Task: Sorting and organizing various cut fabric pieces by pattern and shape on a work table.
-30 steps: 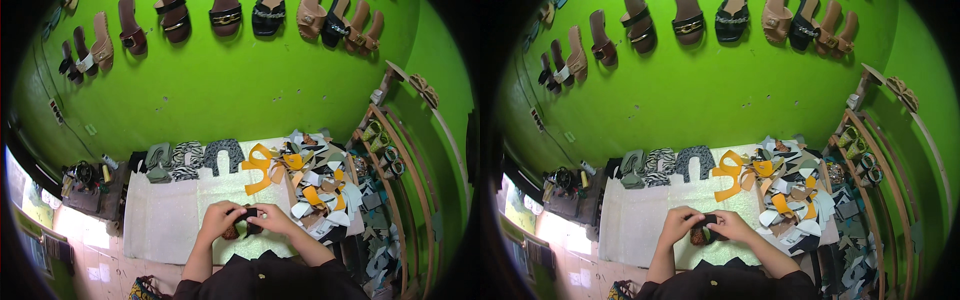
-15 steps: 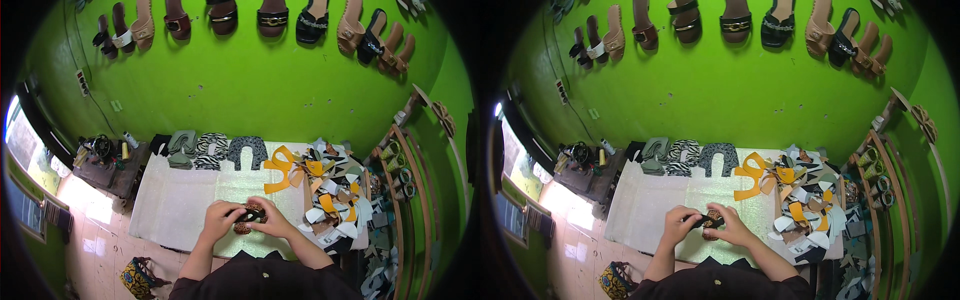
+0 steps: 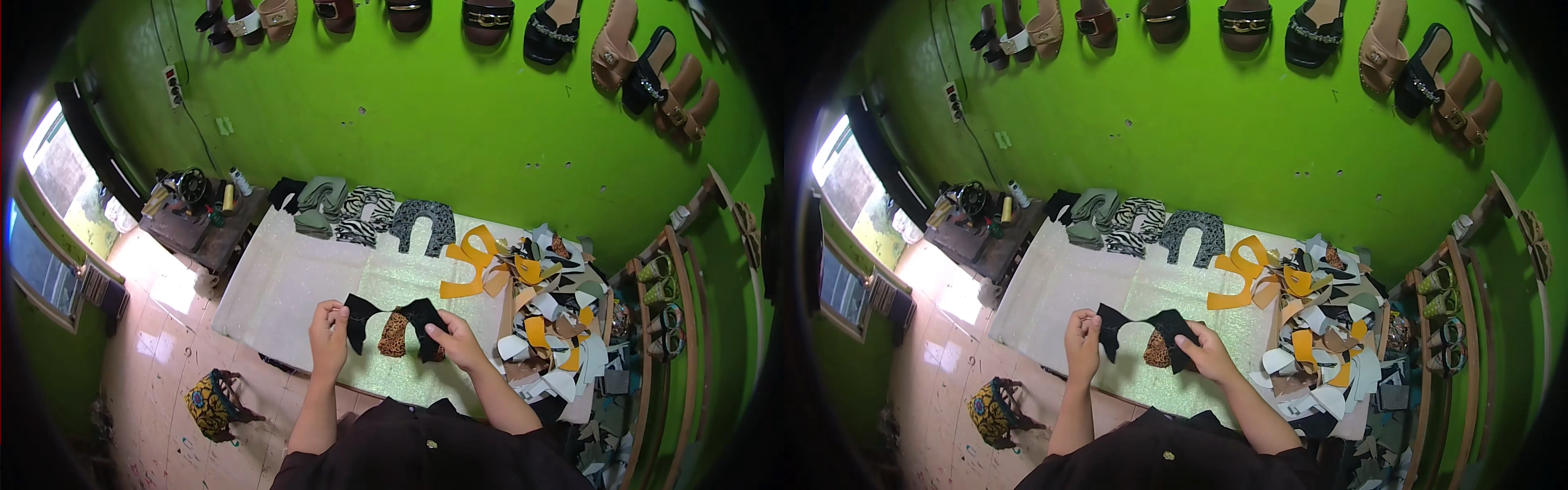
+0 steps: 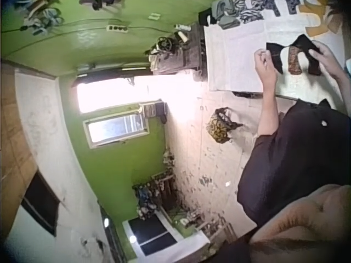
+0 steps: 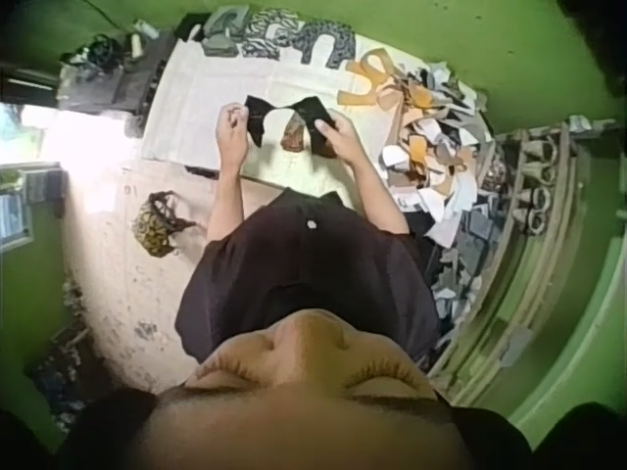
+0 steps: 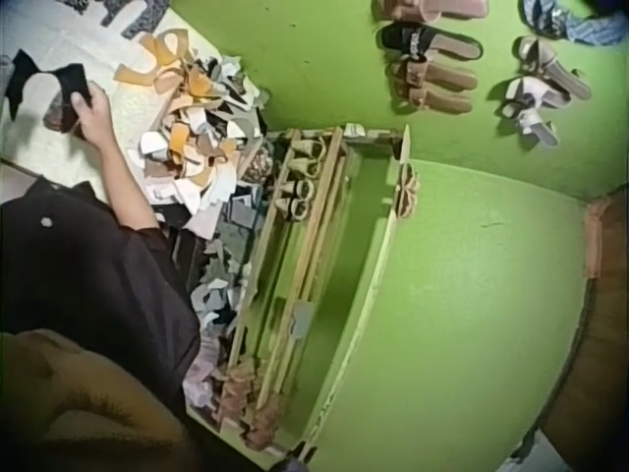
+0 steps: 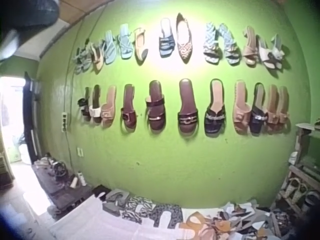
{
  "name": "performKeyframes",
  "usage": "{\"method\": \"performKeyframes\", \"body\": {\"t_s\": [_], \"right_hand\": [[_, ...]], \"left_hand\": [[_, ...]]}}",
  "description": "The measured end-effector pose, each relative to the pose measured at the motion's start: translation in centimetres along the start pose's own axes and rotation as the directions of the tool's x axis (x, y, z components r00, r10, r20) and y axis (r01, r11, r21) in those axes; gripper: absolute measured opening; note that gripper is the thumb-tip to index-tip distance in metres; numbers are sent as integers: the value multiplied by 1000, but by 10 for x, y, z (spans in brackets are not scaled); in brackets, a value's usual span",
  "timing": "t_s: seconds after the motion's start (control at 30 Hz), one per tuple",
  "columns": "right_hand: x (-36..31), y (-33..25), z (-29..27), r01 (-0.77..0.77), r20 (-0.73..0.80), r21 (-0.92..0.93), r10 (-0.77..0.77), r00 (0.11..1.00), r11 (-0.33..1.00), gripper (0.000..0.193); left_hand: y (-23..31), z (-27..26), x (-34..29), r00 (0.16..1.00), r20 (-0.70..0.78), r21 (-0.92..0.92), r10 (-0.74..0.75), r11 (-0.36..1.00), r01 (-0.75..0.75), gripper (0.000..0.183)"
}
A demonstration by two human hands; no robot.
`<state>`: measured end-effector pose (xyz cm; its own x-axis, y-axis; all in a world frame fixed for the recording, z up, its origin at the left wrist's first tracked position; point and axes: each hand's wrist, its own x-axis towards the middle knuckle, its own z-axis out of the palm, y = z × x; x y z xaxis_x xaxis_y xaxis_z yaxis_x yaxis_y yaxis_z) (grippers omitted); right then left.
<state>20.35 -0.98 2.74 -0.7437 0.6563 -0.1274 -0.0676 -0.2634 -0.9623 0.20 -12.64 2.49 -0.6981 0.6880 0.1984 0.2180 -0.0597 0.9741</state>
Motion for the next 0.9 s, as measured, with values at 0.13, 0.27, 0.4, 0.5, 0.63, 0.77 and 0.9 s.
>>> {"method": "performKeyframes", "body": {"t_s": [0.13,0.27,0.4,0.5,0.63,0.77,0.9], "right_hand": [[-3,0,-3,-24,43,234,14,999,972,22],[-11,-6,1,-52,-30,313,65,997,948,22],[-23,-5,-7,-102,34,356,97,995,929,20],[-23,-5,-6,-76,63,304,60,996,950,18],[-14,-5,-14,-86,73,72,81,994,994,17],[7,2,-2,-39,124,-22,41,991,999,16],[37,31,21,78,68,-95,-71,995,992,23]], "left_hand": [[-18,11,-21,989,70,-239,-132,960,145,37],[-29,17,-40,855,328,-422,-403,747,514,58],[-14,23,-56,662,656,-556,-363,360,749,45],[-17,27,-61,711,619,-574,-333,425,700,34],[-12,23,-45,889,304,-467,-343,759,453,17],[-48,5,-28,983,99,-305,-157,935,181,18],[-54,-12,-6,994,-102,-41,47,998,-51,17]]}}
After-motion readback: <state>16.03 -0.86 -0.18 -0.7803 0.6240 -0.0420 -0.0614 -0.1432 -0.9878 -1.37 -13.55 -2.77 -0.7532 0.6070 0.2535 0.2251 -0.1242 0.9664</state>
